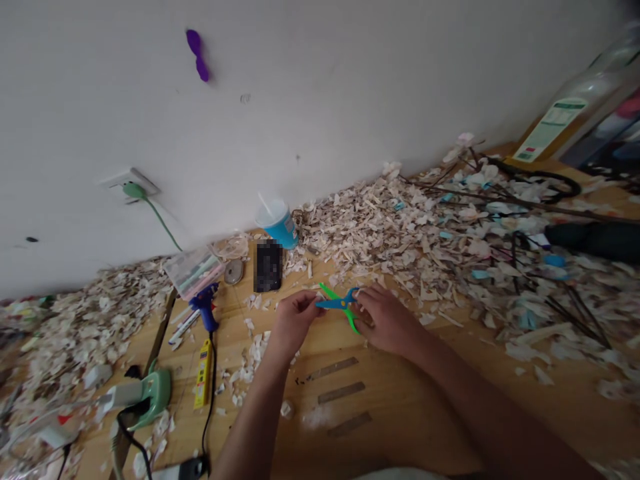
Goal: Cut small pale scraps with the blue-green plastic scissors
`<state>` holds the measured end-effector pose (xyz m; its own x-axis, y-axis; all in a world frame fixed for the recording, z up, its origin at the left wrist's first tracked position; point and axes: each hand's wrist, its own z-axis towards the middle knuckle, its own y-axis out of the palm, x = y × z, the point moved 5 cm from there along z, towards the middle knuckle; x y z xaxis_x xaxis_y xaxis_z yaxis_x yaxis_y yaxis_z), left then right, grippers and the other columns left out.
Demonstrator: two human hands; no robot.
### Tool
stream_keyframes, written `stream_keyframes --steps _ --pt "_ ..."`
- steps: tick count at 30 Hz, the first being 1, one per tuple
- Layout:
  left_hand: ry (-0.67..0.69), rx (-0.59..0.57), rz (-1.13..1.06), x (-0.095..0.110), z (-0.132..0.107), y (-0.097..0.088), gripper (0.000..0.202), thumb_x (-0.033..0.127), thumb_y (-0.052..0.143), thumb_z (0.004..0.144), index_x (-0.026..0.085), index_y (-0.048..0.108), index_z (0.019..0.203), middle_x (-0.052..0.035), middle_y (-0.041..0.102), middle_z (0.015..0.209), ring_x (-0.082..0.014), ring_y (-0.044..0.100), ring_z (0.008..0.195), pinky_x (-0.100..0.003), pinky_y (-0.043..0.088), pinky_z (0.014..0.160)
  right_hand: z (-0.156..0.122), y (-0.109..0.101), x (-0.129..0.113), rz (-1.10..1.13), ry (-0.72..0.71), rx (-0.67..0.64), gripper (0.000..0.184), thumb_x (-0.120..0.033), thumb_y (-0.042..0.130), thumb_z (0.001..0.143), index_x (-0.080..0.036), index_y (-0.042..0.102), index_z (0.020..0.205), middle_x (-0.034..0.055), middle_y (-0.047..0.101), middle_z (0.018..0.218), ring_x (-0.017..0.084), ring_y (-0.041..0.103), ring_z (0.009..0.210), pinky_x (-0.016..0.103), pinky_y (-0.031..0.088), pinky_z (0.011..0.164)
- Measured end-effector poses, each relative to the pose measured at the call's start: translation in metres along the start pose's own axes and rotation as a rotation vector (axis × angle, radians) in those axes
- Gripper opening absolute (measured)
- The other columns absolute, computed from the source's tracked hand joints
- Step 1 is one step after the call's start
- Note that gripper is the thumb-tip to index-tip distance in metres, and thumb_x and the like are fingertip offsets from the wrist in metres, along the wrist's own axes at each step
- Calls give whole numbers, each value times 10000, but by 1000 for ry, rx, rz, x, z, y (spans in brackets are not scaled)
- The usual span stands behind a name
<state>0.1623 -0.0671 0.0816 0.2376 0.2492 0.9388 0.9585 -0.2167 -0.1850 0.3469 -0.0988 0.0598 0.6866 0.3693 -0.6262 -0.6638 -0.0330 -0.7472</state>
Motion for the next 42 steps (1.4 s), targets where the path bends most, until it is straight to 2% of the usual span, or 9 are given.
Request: stream_keyframes --steps 8,14,18,24,29,33,36,39,42 --pt "44 -75 169 1 -8 -1 94 171 624 724 158 705 769 -21 702 710 -129 644 682 -250 515 696 -2 4 -9 -49 -33 -132 49 -251 600 843 -208 602 866 47 634 843 212 537 855 323 391 739" --pt "-152 -28 -257 -15 -8 8 295 347 789 645 133 625 765 -65 727 818 -153 678 711 -295 572 672 1 4 5 -18 23 0 85 -156 565 830 -202 629 859 50 646 834 208 567 861 307 409 753" --pt "-194 14 -439 -24 -11 17 386 350 848 581 137 568 737 -47 714 782 -117 648 641 -269 568 640 1 0 13 23 77 100 74 -172 555 841 -204 622 840 53 634 817 205 568 827 307 424 748" --pt "-139 -19 -370 -28 -7 28 399 406 836 597 148 576 755 40 578 627 -68 531 547 -256 542 624 1 -1 10 176 50 162 104 -214 588 820 -209 604 923 62 637 924 214 559 902 319 438 785" --pt "-40 -57 -339 -36 12 33 386 493 755 685 155 584 758 53 513 607 -76 502 552 -248 500 629 3 6 21 277 164 125 80 -258 560 837 -204 619 847 10 601 760 149 543 675 253 401 608" --pt "92 44 -382 -45 23 27 376 511 694 751 162 556 740 20 584 659 -101 572 633 -250 491 690 5 3 19 106 119 71 68 -219 565 826 -201 574 761 15 591 750 163 541 729 265 400 655" --pt "100 111 -405 -52 24 20 381 516 704 730 164 582 811 9 622 672 -116 598 614 -261 495 671 5 5 11 1 33 -5 49 -185 573 815 -202 561 770 28 604 770 185 543 786 295 410 718" --pt "89 128 -389 -53 22 13 379 503 714 713 166 615 854 6 645 653 -128 611 589 -272 501 659 3 11 8 18 7 -36 33 -231 593 828 -203 583 813 45 623 813 204 562 838 320 437 759" --pt "103 73 -321 -52 20 11 327 447 710 731 165 652 887 -21 689 717 -158 660 679 -288 512 706 1 16 15 170 119 66 158 -343 610 851 -201 633 917 61 657 861 207 600 816 320 480 720"
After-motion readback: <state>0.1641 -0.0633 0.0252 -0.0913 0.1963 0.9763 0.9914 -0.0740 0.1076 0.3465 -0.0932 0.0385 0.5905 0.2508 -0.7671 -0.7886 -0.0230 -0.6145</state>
